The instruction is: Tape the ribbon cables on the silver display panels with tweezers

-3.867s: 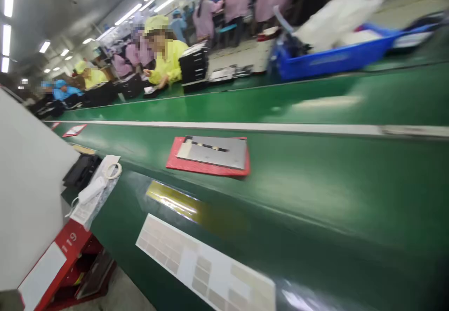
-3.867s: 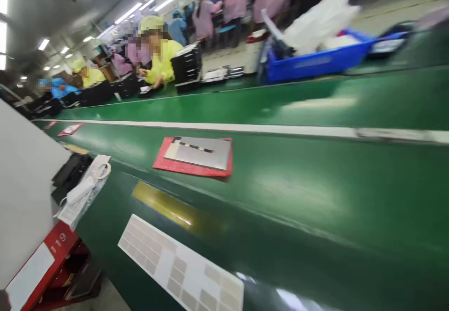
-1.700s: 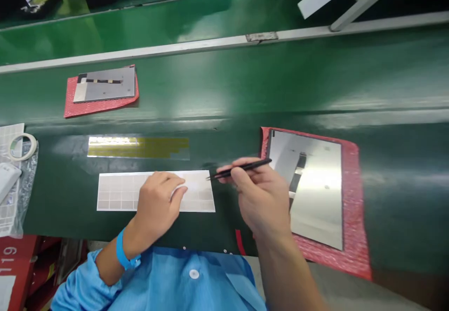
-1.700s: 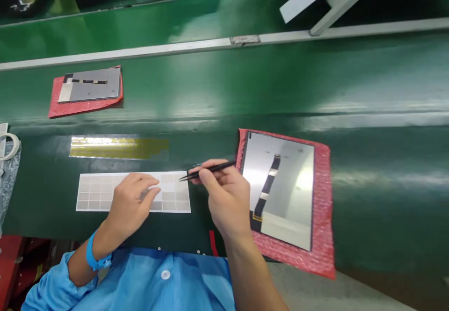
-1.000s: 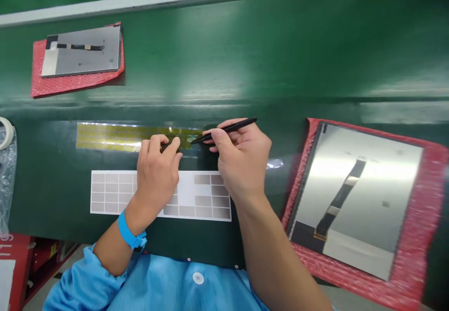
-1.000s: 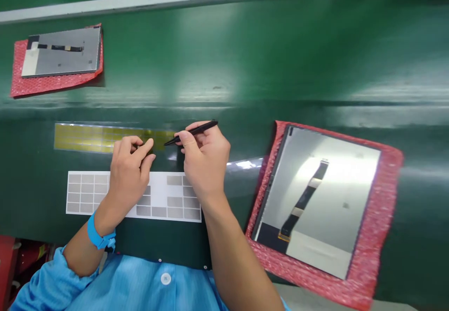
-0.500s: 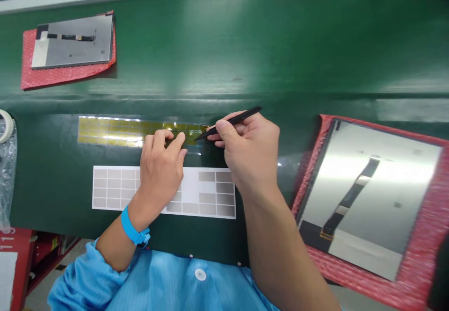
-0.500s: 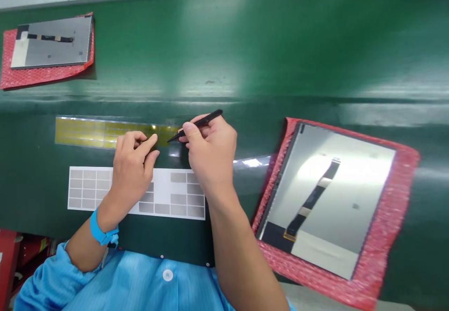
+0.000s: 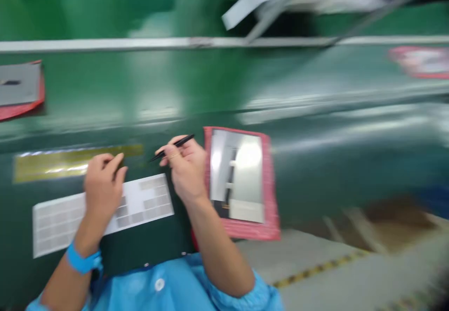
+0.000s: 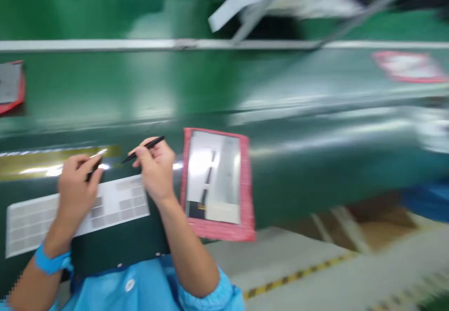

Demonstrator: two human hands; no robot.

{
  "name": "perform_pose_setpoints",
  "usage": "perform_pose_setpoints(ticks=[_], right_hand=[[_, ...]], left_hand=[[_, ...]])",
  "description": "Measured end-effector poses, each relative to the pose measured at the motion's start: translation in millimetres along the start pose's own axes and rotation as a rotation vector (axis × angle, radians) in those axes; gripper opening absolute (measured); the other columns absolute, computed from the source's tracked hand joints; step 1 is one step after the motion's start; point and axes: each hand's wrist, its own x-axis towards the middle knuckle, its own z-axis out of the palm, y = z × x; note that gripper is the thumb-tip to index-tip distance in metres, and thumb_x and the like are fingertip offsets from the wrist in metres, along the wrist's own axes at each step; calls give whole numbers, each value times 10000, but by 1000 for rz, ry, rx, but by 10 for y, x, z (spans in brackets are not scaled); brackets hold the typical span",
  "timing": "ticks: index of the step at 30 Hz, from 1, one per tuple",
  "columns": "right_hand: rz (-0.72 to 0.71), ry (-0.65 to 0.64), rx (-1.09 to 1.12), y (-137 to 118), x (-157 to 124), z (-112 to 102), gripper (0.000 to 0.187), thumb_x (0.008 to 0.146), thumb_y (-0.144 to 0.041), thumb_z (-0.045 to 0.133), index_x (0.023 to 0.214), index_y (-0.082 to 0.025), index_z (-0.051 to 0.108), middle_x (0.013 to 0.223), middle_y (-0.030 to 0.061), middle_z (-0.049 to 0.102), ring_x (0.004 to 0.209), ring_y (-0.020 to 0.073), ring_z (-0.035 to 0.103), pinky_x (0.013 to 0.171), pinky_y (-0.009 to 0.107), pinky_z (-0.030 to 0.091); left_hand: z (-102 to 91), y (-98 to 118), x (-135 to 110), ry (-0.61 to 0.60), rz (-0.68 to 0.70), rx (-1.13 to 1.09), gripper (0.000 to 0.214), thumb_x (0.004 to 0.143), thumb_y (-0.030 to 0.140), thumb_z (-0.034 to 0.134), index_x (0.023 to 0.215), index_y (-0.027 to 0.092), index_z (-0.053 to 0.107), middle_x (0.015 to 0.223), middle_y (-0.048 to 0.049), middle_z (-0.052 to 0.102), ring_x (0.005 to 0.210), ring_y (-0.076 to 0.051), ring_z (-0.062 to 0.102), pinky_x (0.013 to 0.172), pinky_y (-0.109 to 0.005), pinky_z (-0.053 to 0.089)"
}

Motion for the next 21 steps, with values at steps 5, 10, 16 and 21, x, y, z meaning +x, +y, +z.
perform_pose_setpoints(ticks=[5, 10, 16, 21], right_hand=[[-15, 104, -60, -446, -7, -741, 315, 834, -459, 811, 849, -216, 612, 764, 29, 768, 490, 90, 565, 490, 226, 463], [36, 280, -72, -703, -177, -1737, 323, 714, -350, 941, 795, -191, 672, 670, -7, 681, 449, 47, 472, 414, 187, 333], [200, 282, -208, -576, -279, -2175, 328, 697, -376, 956, 765, -188, 695, 655, -5, 643, 443, 44, 408, 394, 206, 296], [256, 238, -296, -410, -385, -1766, 313, 706, -380, 950, 771, -191, 709, 640, 12, 663, 410, 60, 386, 361, 230, 274]], left_hand=[[-31, -65, 148, 161, 95, -9, 219, 1040, 239, 654, 1186, 168, 801, 1090, -141, 764, 1017, -341, 708, 895, -476, 573], [-281, 491, 41, 198, 223, 11, 164, 988, 139, 725, 1131, 174, 796, 1054, -113, 778, 1001, -295, 727, 901, -434, 583], [43, 1416, -351, -74, 222, -311, 208, 989, 40, 690, 1162, 139, 749, 1083, -98, 752, 997, -226, 711, 888, -377, 610], [462, 1501, -608, -100, 201, -385, 239, 997, 67, 686, 1228, 90, 740, 1108, -150, 732, 1026, -268, 670, 877, -431, 612]])
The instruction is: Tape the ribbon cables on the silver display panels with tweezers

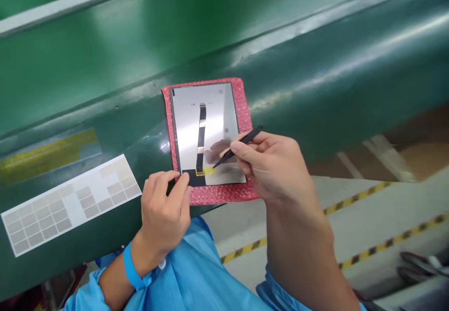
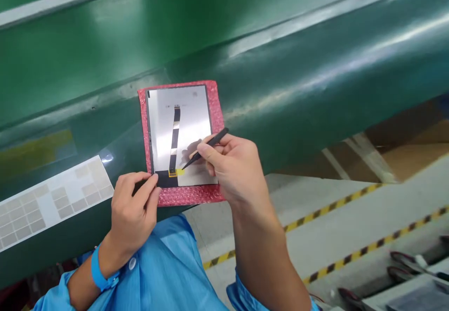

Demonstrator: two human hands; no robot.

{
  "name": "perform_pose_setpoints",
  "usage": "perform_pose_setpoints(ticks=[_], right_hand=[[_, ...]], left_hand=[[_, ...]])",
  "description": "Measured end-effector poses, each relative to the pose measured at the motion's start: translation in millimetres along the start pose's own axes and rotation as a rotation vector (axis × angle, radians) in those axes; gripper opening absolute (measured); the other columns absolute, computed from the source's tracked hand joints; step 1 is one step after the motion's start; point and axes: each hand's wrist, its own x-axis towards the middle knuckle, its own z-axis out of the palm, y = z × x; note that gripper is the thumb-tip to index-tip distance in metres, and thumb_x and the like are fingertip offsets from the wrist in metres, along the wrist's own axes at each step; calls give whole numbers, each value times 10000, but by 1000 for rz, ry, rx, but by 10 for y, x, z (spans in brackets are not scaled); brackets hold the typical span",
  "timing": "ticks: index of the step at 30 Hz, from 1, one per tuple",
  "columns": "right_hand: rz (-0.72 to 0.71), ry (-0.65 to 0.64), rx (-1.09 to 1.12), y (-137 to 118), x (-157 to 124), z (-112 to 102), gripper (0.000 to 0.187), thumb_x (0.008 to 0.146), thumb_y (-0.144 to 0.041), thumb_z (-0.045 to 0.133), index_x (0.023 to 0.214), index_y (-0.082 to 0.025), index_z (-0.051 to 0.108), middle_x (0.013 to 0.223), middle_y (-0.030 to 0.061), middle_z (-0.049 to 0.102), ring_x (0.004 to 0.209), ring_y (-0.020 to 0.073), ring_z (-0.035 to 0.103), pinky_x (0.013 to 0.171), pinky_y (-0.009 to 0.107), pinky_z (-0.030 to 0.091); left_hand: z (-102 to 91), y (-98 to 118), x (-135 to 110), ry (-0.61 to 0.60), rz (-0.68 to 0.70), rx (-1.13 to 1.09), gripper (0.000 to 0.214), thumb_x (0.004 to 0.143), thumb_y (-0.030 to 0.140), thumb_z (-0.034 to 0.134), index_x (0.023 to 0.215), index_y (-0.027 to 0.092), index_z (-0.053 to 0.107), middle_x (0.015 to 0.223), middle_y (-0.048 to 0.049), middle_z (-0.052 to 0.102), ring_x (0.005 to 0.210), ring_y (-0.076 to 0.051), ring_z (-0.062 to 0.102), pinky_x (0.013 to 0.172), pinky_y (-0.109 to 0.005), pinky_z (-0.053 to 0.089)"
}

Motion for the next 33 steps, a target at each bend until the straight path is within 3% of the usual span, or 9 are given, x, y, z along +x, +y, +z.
perform_pose_setpoints(ticks=[3, 11, 17, 27, 33], right_hand=[[30, 23, -18, -1, -96, 140, 272, 738, -349, 927, 798, -194, 711, 702, 50, 733, 406, 72, 422, 358, 234, 293], [51, 109, -77, -139, -98, 204, 146, 772, -169, 835, 816, -183, 697, 756, 58, 775, 471, 112, 576, 355, 210, 339], [100, 123, -156, -205, -76, 257, 110, 803, -57, 771, 801, -154, 719, 555, -3, 671, 370, 63, 438, 350, 185, 287], [54, 172, -203, -233, -83, 291, 161, 787, 13, 782, 758, -136, 728, 642, 11, 741, 427, 79, 593, 366, 141, 375], [43, 183, -200, -247, -118, 284, 185, 769, 10, 797, 750, -155, 717, 483, -75, 583, 413, 62, 531, 414, 162, 407]], left_hand=[[68, -98, -19, -6, -11, 52, 241, 988, 73, 699, 1223, 79, 752, 1083, -161, 710, 995, -272, 639, 841, -436, 600], [36, -82, 54, -84, 32, 81, 269, 969, 59, 726, 1227, 123, 763, 1122, -156, 681, 1027, -262, 609, 846, -424, 575], [19, -58, 72, -97, 19, 69, 270, 956, 48, 741, 1215, 119, 765, 1119, -154, 686, 1033, -261, 618, 837, -417, 572], [-9, -24, 98, -129, 3, 97, 251, 969, 67, 733, 1209, 133, 765, 1127, -143, 689, 1052, -262, 638, 832, -410, 579], [-6, -17, 101, -134, 31, 118, 274, 957, 29, 711, 1186, 167, 768, 1150, -135, 689, 1067, -258, 635, 847, -408, 577]])
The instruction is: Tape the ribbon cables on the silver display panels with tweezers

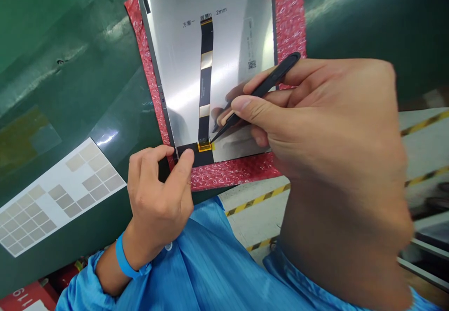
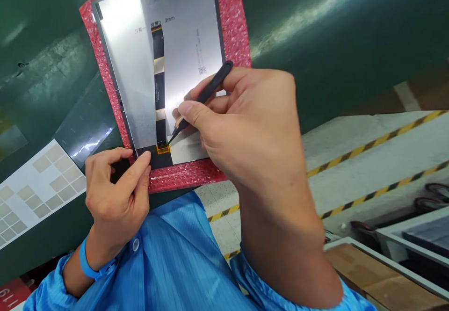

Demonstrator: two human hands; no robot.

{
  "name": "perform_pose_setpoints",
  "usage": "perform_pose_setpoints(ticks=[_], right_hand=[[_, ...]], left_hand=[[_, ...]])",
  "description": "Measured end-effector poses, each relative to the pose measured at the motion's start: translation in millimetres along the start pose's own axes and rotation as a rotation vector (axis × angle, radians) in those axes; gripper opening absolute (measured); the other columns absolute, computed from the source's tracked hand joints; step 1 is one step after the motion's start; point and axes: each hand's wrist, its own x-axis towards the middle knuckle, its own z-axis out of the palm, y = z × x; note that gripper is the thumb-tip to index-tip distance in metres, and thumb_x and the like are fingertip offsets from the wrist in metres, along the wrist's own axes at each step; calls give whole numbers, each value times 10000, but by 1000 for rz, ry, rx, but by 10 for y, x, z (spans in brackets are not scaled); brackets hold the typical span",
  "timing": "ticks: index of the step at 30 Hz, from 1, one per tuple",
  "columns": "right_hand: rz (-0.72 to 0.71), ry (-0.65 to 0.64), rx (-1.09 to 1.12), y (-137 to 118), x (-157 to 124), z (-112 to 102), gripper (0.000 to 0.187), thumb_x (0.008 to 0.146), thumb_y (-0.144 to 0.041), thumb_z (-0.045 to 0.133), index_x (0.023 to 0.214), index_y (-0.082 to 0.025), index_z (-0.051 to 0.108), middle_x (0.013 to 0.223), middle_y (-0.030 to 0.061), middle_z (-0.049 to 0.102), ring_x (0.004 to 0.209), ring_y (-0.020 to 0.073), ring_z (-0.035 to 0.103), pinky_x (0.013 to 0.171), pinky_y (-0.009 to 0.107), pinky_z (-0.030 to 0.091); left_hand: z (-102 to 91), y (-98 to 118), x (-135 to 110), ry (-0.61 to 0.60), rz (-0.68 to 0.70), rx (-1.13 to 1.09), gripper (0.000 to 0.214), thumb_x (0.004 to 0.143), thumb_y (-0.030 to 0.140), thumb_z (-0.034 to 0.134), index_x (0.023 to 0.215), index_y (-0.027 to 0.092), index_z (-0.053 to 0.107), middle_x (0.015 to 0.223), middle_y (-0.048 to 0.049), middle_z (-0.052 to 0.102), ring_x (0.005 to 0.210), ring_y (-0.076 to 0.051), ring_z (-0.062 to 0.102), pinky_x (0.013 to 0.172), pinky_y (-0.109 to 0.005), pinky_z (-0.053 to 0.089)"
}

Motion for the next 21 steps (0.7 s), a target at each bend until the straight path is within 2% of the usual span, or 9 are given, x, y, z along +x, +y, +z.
perform_pose_setpoints(ticks=[3, 7, 9, 13, 17, 21], right_hand=[[5, -1, -13, -2, 9, 3, 176, 767, -6, 800, 760, -161, 717, 538, -44, 647, 476, 92, 604, 444, 183, 433], [22, 5, -45, -7, 28, 11, 185, 754, -3, 805, 762, -167, 720, 549, -37, 666, 411, 69, 478, 411, 204, 357], [6, 5, -38, -7, 24, 13, 191, 763, 14, 802, 765, -159, 722, 534, -42, 646, 412, 65, 464, 419, 205, 357], [-42, 12, -44, 4, 2, 12, 192, 780, 37, 811, 774, -138, 732, 555, -41, 657, 447, 68, 539, 432, 186, 397], [-69, 10, -58, 25, -27, 12, 177, 789, 18, 815, 785, -144, 745, 602, -33, 700, 449, 68, 553, 413, 184, 379], [-121, 38, -80, 59, -50, 27, 157, 824, -35, 805, 804, -165, 718, 670, -20, 717, 555, 117, 664, 468, 213, 444]], left_hand=[[5, 9, -9, 2, 14, 9, 301, 955, 28, 703, 1198, 197, 761, 1161, -120, 687, 1078, -254, 628, 870, -414, 576], [9, 22, -2, -25, 29, 16, 326, 963, 44, 689, 1237, 205, 757, 1181, -127, 681, 1104, -264, 610, 912, -439, 566], [7, 29, 11, -41, 35, 34, 335, 971, 59, 676, 1259, 207, 759, 1184, -133, 678, 1104, -269, 606, 917, -446, 558], [0, 40, 32, -76, 45, 76, 348, 984, 93, 667, 1299, 213, 754, 1198, -140, 671, 1105, -277, 597, 917, -447, 544], [6, 52, 35, -84, 48, 100, 318, 990, 114, 682, 1288, 201, 752, 1184, -143, 663, 1114, -282, 582, 938, -456, 537], [28, 72, 32, -72, 34, 152, 325, 998, 112, 661, 1287, 236, 742, 1190, -130, 662, 1151, -288, 578, 968, -483, 521]])
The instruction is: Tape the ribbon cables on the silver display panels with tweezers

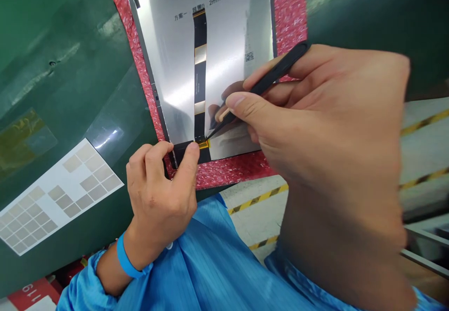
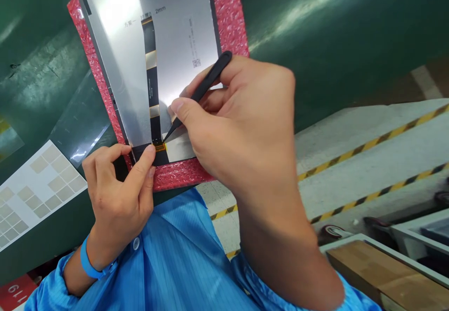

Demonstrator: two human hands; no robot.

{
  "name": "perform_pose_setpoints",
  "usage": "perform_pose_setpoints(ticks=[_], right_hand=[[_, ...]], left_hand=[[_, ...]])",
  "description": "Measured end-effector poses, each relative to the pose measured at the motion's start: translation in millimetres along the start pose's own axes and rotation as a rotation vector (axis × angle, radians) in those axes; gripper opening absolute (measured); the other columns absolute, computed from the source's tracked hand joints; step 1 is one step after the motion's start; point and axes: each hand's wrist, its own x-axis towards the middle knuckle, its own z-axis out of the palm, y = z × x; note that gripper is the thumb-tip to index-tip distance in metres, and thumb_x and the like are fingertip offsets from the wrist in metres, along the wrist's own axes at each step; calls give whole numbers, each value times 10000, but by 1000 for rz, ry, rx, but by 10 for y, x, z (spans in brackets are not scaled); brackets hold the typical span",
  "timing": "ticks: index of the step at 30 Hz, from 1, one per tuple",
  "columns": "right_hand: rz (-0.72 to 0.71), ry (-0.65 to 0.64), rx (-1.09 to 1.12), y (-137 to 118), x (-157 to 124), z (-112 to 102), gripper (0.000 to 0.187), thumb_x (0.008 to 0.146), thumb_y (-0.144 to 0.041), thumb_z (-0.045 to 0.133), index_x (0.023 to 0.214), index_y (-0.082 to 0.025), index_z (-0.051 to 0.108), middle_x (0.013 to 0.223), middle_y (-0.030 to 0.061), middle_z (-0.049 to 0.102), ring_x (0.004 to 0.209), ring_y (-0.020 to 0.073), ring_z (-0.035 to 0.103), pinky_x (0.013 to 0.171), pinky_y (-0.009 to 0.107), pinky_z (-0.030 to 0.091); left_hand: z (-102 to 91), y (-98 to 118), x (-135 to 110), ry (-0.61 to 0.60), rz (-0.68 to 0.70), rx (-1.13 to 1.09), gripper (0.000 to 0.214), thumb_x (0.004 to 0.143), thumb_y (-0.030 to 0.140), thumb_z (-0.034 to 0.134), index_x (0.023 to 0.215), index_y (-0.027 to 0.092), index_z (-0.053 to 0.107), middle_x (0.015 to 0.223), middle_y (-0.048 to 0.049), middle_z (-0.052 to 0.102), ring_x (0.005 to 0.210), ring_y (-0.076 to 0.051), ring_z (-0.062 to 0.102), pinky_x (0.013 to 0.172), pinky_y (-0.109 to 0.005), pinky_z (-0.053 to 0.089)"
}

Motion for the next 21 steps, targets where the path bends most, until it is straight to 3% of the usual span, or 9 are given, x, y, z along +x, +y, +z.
perform_pose_setpoints(ticks=[4, 8, 14, 21], right_hand=[[-49, 55, -36, 47, 15, 10, 198, 815, -8, 766, 780, -183, 680, 684, -16, 713, 534, 117, 646, 481, 246, 457], [-24, 71, 128, 83, 29, -7, 260, 786, 42, 673, 742, -207, 611, 703, -2, 731, 538, 128, 662, 442, 250, 440], [-36, 59, 256, 166, 29, 12, 217, 792, 2, 656, 771, -207, 601, 728, -23, 741, 471, 79, 593, 399, 205, 383], [-69, 127, 340, 287, 38, 69, 147, 697, -125, 731, 729, -220, 624, 649, 21, 720, 467, 124, 606, 377, 224, 393]], left_hand=[[10, 22, 6, 0, 8, 19, 317, 995, 94, 640, 1272, 208, 744, 1201, -150, 668, 1195, -315, 576, 988, -505, 515], [-2, 48, 0, -14, 22, 45, 302, 1000, 110, 647, 1280, 182, 732, 1226, -164, 665, 1241, -332, 578, 1015, -508, 510], [-7, 81, -28, -128, 82, 74, 395, 1053, 297, 677, 1435, 197, 675, 1364, -179, 628, 1305, -344, 536, 1053, -490, 434], [56, 121, -111, -159, 27, 123, 590, 988, 554, 754, 1519, 327, 633, 1508, -139, 593, 1344, -379, 498, 1020, -513, 373]])
